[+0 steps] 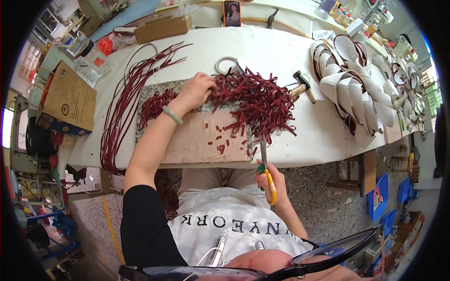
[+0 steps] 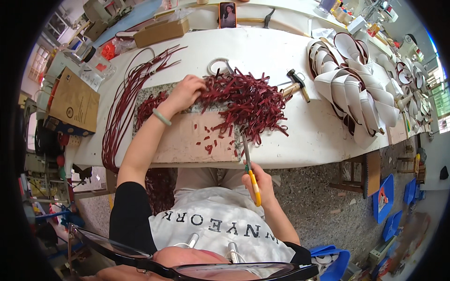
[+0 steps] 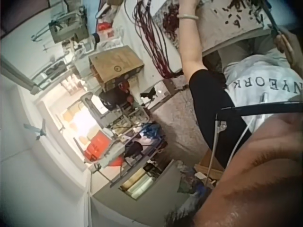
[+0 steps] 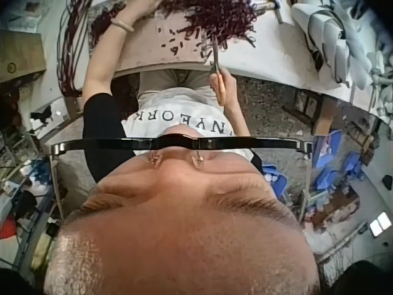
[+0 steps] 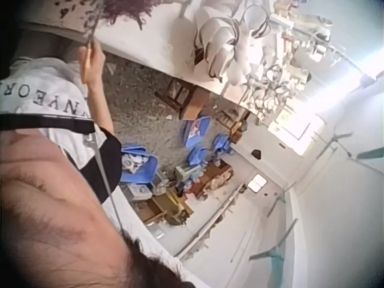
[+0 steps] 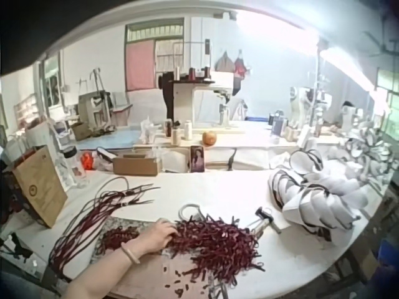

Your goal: Trimming red leather straps with scissors at a workbench.

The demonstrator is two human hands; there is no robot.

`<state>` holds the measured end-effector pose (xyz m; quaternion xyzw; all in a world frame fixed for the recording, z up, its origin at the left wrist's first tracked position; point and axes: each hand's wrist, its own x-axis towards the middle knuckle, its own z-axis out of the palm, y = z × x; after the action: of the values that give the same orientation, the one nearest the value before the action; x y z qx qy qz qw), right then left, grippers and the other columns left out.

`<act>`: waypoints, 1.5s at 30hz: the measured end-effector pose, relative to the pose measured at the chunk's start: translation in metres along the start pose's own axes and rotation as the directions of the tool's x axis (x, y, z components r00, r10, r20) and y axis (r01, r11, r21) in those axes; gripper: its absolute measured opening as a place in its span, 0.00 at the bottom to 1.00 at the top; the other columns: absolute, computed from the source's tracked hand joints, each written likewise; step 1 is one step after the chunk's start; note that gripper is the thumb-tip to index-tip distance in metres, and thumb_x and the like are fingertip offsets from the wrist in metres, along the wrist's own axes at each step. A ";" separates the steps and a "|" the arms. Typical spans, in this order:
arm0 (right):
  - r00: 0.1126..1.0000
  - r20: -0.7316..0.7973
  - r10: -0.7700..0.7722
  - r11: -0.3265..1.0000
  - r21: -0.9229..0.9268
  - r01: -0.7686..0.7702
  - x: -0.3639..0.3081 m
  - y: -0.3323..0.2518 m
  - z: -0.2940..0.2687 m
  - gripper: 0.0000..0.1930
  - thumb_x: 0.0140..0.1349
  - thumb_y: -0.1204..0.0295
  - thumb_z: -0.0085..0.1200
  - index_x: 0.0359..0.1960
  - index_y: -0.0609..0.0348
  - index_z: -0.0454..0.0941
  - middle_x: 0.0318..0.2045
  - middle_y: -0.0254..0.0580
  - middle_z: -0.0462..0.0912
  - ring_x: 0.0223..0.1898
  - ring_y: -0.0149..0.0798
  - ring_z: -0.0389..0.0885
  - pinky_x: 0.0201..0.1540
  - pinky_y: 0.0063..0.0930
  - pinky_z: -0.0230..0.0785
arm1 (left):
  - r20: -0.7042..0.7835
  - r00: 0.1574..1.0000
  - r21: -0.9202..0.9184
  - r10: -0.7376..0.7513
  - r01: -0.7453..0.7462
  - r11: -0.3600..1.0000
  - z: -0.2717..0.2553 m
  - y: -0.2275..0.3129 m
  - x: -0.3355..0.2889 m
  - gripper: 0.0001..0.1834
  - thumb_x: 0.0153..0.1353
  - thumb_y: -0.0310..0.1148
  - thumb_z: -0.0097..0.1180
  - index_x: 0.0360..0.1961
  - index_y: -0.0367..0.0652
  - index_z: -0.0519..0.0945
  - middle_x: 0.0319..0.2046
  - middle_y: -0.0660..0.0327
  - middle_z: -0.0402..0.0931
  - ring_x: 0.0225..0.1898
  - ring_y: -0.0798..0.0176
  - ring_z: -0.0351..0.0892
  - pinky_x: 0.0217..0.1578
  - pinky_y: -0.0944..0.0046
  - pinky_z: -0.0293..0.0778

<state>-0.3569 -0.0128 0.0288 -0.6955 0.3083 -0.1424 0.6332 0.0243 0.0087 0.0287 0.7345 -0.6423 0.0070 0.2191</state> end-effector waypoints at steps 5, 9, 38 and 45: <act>0.997 0.014 0.074 0.997 -0.001 -0.074 -0.004 0.009 -0.002 0.26 0.63 0.56 0.54 0.54 0.65 0.70 0.22 0.30 0.73 0.23 0.23 0.68 0.29 0.19 0.65 | 0.082 0.994 0.119 -0.073 0.063 0.991 -0.022 0.031 -0.038 0.09 0.55 0.27 0.55 0.37 0.46 0.81 0.37 0.62 0.78 0.48 0.57 0.71 0.51 0.58 0.65; 0.998 0.037 0.054 0.998 0.020 -0.055 0.002 0.007 0.003 0.26 0.62 0.58 0.55 0.54 0.67 0.69 0.22 0.32 0.73 0.24 0.23 0.68 0.29 0.18 0.64 | 0.021 0.978 -0.165 -0.210 0.210 0.964 -0.037 0.061 -0.070 0.10 0.57 0.32 0.57 0.40 0.43 0.81 0.36 0.57 0.79 0.40 0.55 0.76 0.48 0.60 0.66; 0.984 0.175 0.014 0.989 -0.148 0.012 -0.001 -0.014 0.005 0.32 0.65 0.45 0.42 0.58 0.61 0.66 0.28 0.34 0.75 0.26 0.28 0.71 0.31 0.22 0.67 | 0.569 0.754 -0.814 -0.329 0.457 -0.359 -0.017 0.155 -0.094 0.14 0.64 0.29 0.53 0.49 0.35 0.77 0.39 0.63 0.78 0.35 0.70 0.78 0.41 0.66 0.77; 0.964 0.218 0.155 0.929 -0.364 -0.067 0.002 -0.026 0.004 0.31 0.64 0.49 0.46 0.57 0.64 0.66 0.31 0.51 0.81 0.37 0.53 0.81 0.40 0.37 0.72 | 0.573 0.790 -0.820 -0.218 0.552 -0.152 -0.006 0.166 -0.107 0.11 0.65 0.31 0.53 0.44 0.35 0.78 0.36 0.65 0.78 0.36 0.73 0.77 0.39 0.72 0.73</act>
<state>-0.3470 -0.0105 0.0526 -0.7914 0.2880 0.0377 0.5379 -0.1500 0.0980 0.0552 0.5117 -0.2212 -0.5969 0.5770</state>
